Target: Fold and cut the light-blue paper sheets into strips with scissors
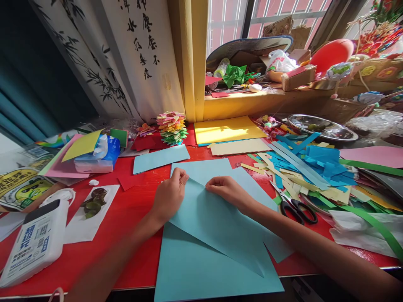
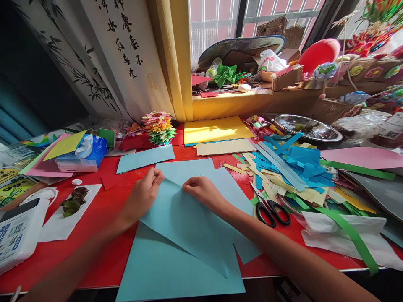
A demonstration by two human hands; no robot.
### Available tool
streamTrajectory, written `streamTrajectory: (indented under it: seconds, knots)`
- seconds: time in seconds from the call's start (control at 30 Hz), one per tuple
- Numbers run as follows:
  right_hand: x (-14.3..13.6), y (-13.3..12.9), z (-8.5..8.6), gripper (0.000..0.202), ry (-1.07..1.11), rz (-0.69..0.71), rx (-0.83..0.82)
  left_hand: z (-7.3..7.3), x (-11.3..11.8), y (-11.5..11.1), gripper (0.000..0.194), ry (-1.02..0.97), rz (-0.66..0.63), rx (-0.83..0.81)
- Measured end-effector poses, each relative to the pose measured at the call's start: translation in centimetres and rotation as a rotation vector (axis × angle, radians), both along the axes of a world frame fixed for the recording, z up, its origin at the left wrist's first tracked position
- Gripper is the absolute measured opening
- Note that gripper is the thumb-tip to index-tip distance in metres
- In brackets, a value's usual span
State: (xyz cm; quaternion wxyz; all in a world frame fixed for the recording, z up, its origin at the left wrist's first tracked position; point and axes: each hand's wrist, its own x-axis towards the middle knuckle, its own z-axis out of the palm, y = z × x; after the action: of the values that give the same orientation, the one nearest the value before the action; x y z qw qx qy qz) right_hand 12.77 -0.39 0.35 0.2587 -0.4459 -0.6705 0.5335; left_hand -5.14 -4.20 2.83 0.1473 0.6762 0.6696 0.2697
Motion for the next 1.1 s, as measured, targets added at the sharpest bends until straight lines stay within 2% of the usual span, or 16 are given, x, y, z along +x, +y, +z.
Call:
streamTrajectory:
  seconds: [0.2,0.47,0.83,1.0,1.1]
  knots:
    - [0.4,0.5,0.3,0.019,-0.059,0.014,0.096,0.9,-1.2,0.5,0.022,-0.071,0.035,0.006]
    - [0.7,1.1,0.4,0.02,-0.136,-0.004,0.111,0.4,-2.8,1.5,0.022,-0.059,0.083,0.043]
    - [1.4,1.8,0.4,0.021,-0.162,-0.024,0.14,0.4,-5.6,3.0,0.021,0.085,0.222,0.096]
    - [1.6,2.1,0.6,0.023,-0.171,-0.006,0.135,0.9,-6.6,3.3,0.019,0.146,0.274,0.137]
    - [1.9,2.4,0.5,0.023,-0.197,-0.015,0.14,1.1,-7.1,3.5,0.018,0.209,0.323,0.108]
